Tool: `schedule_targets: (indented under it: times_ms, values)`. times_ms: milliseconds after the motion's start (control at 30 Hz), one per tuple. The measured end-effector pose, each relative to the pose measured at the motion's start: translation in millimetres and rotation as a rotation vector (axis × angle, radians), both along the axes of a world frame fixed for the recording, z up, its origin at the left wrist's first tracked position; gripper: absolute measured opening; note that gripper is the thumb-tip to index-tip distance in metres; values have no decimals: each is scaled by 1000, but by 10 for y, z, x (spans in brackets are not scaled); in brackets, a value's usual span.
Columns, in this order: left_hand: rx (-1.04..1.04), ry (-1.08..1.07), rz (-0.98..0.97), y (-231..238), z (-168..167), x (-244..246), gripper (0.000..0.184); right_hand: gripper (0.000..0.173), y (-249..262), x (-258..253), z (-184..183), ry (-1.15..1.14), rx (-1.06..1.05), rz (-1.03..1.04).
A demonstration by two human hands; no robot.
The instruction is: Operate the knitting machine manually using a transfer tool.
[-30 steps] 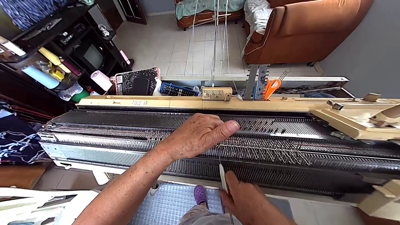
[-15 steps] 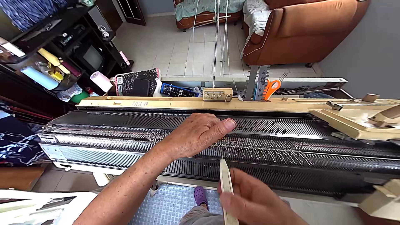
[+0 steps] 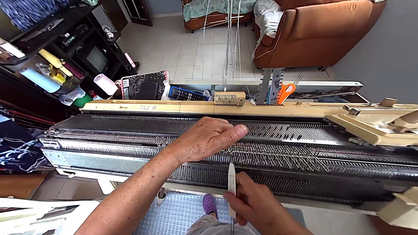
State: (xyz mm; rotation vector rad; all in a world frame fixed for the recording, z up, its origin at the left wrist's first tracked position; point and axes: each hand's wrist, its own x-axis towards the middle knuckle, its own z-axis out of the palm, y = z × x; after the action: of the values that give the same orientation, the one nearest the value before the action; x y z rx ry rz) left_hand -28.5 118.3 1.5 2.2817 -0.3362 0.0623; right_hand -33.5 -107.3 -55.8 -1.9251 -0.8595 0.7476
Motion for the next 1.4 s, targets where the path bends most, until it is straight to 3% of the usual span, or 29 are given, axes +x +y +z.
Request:
schedule_targets:
  times_ms: [67, 100, 167, 267, 333, 467, 567, 633, 700, 767, 833, 933, 1067, 1133, 1200, 1333, 1400]
  values:
    - [-3, -2, 12, 0, 5, -2, 65, 12, 25, 93, 203, 562, 91, 7]
    - [5, -9, 16, -3, 5, -4, 64, 10, 32, 113, 285, 738, 144, -10]
    - [35, -10, 33, -17, 8, -6, 64, 8, 15, 78, 438, 868, 209, -23]
    - [90, -23, 56, -27, 10, -8, 68, 12, -74, -63, 608, 659, 158, 79]
    - [98, -34, 53, -29, -3, -13, 70, 18, -80, -85, 473, 338, 49, 117]
    - [53, -14, 9, -7, 31, -15, 70, 31, 69, -67, 209, -186, -431, 159]
    - [34, 21, 11, 2, 52, -24, 70, 21, 87, -175, -58, -630, -265, -26]
    - [29, 36, 11, 15, 52, -23, 70, 19, 100, -175, -152, -662, -126, -91]
    - [27, 52, 17, 27, 59, -32, 71, 19, 101, -140, -128, -367, 5, -80]
    - [24, 86, 34, 41, 72, -43, 72, 15, 121, -36, 101, 262, 92, -25]
    - [7, 105, 50, 53, 72, -52, 72, 8, 163, 90, 270, 744, 209, -51]
    - [0, 128, 87, 31, 86, -63, 70, 2, 172, 151, 380, 1010, 318, -96]
    - [32, 145, 140, 1, 115, -91, 72, 7, 24, -10, 603, 822, 232, 53]
    - [51, 148, 147, -7, 113, -103, 72, 12, 3, -30, 500, 576, 131, 104]
    - [57, 138, 138, -1, 111, -90, 71, 19, 26, 3, 318, 240, -71, 130]
    - [38, 127, 44, 68, 95, -60, 70, 35, 174, 19, 280, -111, -563, 221]
    - [24, 127, 27, 80, 100, -63, 69, 32, 188, -47, 242, -297, -558, 176]
